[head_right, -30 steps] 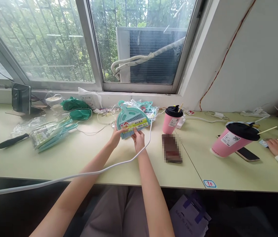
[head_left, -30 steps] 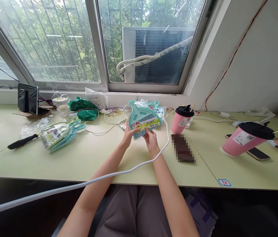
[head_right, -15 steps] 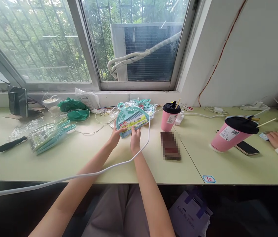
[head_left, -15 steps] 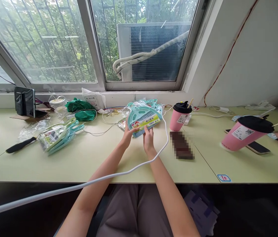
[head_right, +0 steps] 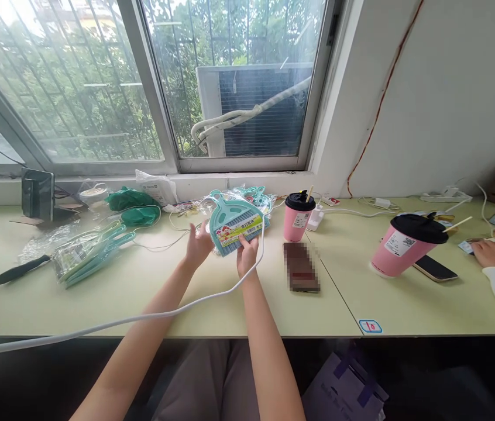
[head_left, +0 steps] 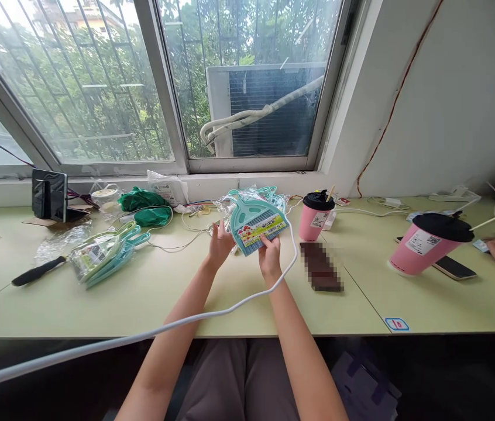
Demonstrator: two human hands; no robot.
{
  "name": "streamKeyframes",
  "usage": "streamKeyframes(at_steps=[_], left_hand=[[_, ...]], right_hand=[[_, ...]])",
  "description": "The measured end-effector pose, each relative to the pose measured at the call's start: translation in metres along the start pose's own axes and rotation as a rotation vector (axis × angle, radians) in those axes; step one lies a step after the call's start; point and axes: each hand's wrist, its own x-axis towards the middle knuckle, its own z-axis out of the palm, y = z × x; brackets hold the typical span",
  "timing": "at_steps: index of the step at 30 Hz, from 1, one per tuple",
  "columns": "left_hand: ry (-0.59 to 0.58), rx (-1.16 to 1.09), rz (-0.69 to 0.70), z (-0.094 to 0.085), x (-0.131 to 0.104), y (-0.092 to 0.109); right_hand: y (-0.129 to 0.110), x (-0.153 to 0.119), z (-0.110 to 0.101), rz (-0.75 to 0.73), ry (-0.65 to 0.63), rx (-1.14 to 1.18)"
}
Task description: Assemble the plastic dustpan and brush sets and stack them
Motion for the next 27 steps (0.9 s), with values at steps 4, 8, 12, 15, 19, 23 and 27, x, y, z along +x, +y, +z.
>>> streamKeyframes(at_steps=[4, 8, 12, 15, 19, 23, 27], left_hand=[[0.13, -0.186, 0.081, -0.028, 0.005, 0.013], [0.165, -0.237, 0.113, -0.037, 0.0, 0.016], [-0.024, -0.245, 0.066, -0.018, -0.01, 0.022], [-0.011, -0.212, 0.107, -0.003, -0.012, 0.03], [-0.001, -0.239, 0.015, 0.005, -0.009, 0.028], [-0.043, -0.401, -0.119, 0.006, -0.007, 0.009], [-0.057, -0.529, -0.187, 0.003, -0.005, 0.0]], right_hand=[[0.004, -0.001, -0.002, 0.104, -0.071, 0.029], [0.013, -0.012, 0.003, 0.266, -0.234, -0.036], [0.021, -0.019, 0.008, 0.286, -0.329, -0.076], [0.023, -0.018, 0.009, 0.249, -0.308, -0.064], [0.024, -0.012, 0.009, 0.162, -0.24, -0.051], [0.024, -0.01, 0.007, 0.08, -0.219, -0.087], [0.022, -0.01, 0.006, 0.065, -0.229, -0.141]])
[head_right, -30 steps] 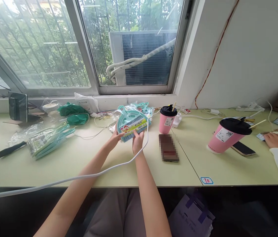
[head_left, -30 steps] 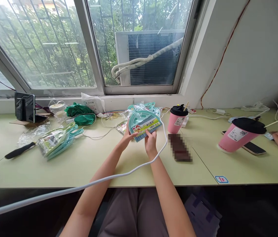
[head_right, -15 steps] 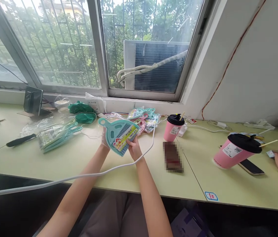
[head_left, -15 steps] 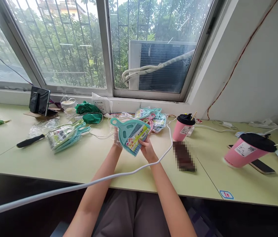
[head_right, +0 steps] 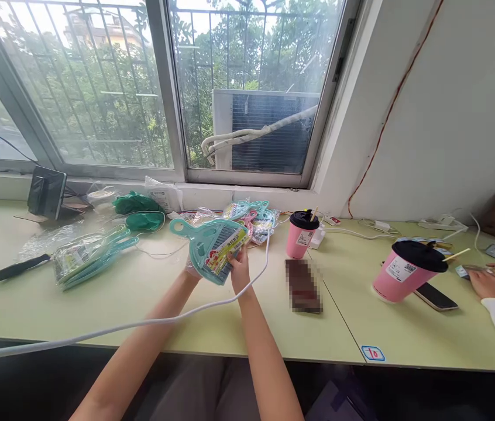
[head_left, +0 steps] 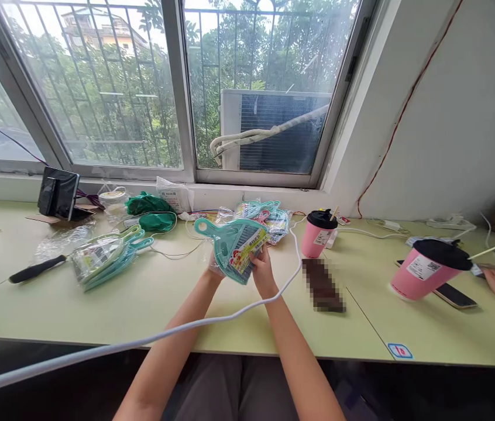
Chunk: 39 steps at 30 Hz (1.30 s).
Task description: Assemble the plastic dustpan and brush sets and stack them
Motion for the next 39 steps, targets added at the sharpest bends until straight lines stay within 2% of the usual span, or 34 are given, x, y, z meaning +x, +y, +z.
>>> streamKeyframes(at_steps=[2, 5, 8, 10, 12, 15, 18, 20, 23, 25, 28, 32, 35, 39], left_hand=[[0.049, -0.01, 0.027, -0.002, -0.001, 0.01], [0.106, 0.062, 0.12, -0.011, -0.011, 0.041], [0.135, 0.205, 0.21, -0.03, -0.029, 0.077], [0.164, 0.334, 0.189, -0.043, -0.037, 0.089], [0.237, 0.509, 0.116, -0.051, -0.038, 0.087], [0.344, 0.696, 0.077, -0.054, -0.03, 0.072], [0.296, 0.744, 0.119, -0.051, -0.022, 0.062], [0.25, 0.759, 0.126, -0.05, -0.021, 0.061], [0.24, 0.75, 0.147, -0.05, -0.022, 0.064], [0.24, 0.749, 0.167, -0.05, -0.023, 0.065], [0.247, 0.768, 0.2, -0.049, -0.024, 0.065], [0.283, 0.742, 0.251, -0.049, -0.021, 0.064], [0.287, 0.631, 0.311, -0.053, -0.015, 0.059], [0.21, 0.461, 0.313, -0.056, -0.009, 0.049]], right_hand=[[-0.003, 0.001, -0.002, 0.006, -0.001, -0.003], [-0.007, 0.005, -0.01, -0.006, 0.018, -0.019], [-0.008, 0.01, -0.021, 0.006, 0.06, -0.036], [-0.007, 0.013, -0.029, 0.044, 0.07, -0.055], [-0.005, 0.016, -0.036, 0.095, 0.049, -0.088], [-0.001, 0.019, -0.044, 0.148, 0.026, -0.131], [0.0, 0.02, -0.048, 0.174, 0.055, -0.196], [0.0, 0.02, -0.048, 0.13, 0.116, -0.256], [0.0, 0.019, -0.044, -0.032, 0.226, -0.348], [0.0, 0.018, -0.041, -0.087, 0.255, -0.422], [-0.001, 0.016, -0.036, -0.045, 0.247, -0.484], [-0.005, 0.014, -0.032, -0.029, 0.174, -0.411], [-0.006, 0.013, -0.031, -0.033, 0.11, -0.382], [-0.006, 0.013, -0.033, -0.03, 0.101, -0.433]])
